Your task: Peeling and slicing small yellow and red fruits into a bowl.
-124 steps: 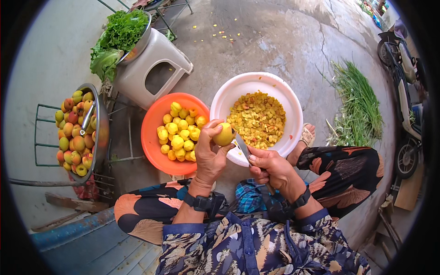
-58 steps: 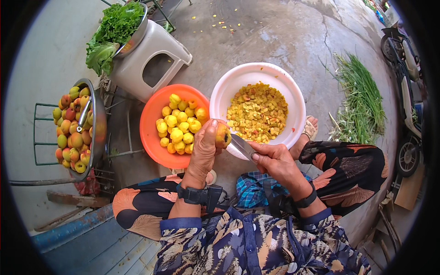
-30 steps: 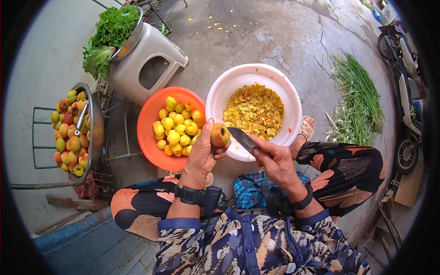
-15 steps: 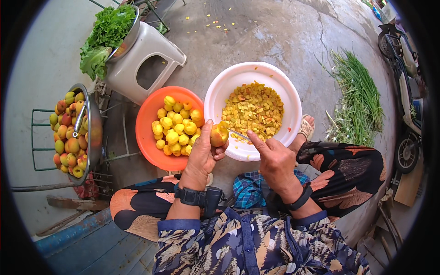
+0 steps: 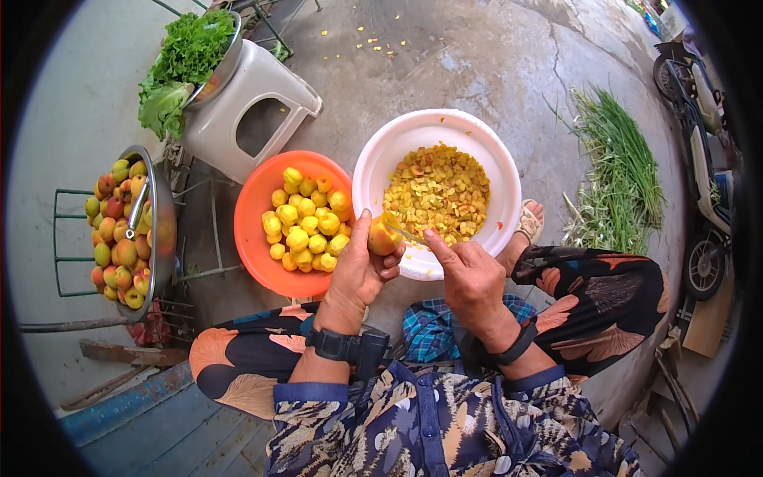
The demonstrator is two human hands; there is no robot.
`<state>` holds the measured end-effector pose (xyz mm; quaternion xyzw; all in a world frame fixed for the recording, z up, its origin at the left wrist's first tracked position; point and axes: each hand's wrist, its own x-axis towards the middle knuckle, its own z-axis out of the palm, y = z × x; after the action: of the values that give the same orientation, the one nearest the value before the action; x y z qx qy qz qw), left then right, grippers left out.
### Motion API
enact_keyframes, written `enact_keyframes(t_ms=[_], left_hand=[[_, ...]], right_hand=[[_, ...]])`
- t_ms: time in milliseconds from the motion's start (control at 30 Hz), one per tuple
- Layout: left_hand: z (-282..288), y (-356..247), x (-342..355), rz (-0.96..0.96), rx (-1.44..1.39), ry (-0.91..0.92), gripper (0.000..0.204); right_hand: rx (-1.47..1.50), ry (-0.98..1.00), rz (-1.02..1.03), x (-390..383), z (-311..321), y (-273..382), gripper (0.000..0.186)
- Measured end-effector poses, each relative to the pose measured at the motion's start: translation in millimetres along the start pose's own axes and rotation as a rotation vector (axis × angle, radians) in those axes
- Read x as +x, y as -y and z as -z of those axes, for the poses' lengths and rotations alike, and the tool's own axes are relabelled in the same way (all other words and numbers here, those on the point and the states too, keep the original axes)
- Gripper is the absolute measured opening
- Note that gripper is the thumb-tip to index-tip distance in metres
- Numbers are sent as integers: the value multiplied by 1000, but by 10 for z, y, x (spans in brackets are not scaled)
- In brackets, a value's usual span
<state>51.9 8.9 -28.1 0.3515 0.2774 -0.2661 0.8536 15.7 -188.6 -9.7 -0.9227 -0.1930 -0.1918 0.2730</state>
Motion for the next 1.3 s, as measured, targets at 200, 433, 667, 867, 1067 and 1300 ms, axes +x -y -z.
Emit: enact_keyframes(t_ms=[200,433,667,867,1067,1300], left_hand=[[-82,170,-31,70,-102,16,45],[-28,423,-38,145,-214,214,43],[-87,374,-69,97,-221,166,45],[-140,281,-136,25,-91,259,42],[-210,241,-143,-55,-5,255,44],[-6,391,-47,-189,-57,371,58]], right_hand=[[72,-80,59,-28,-95,21,48],[62,-88,100,-7,-81,-19,46],[109,-112,124,8,-58,-5,46],[-111,-25,-98,21,3,-203,40],[58,-155,-209,74,72,-267,34],[176,-179,19,108,82,-51,40]])
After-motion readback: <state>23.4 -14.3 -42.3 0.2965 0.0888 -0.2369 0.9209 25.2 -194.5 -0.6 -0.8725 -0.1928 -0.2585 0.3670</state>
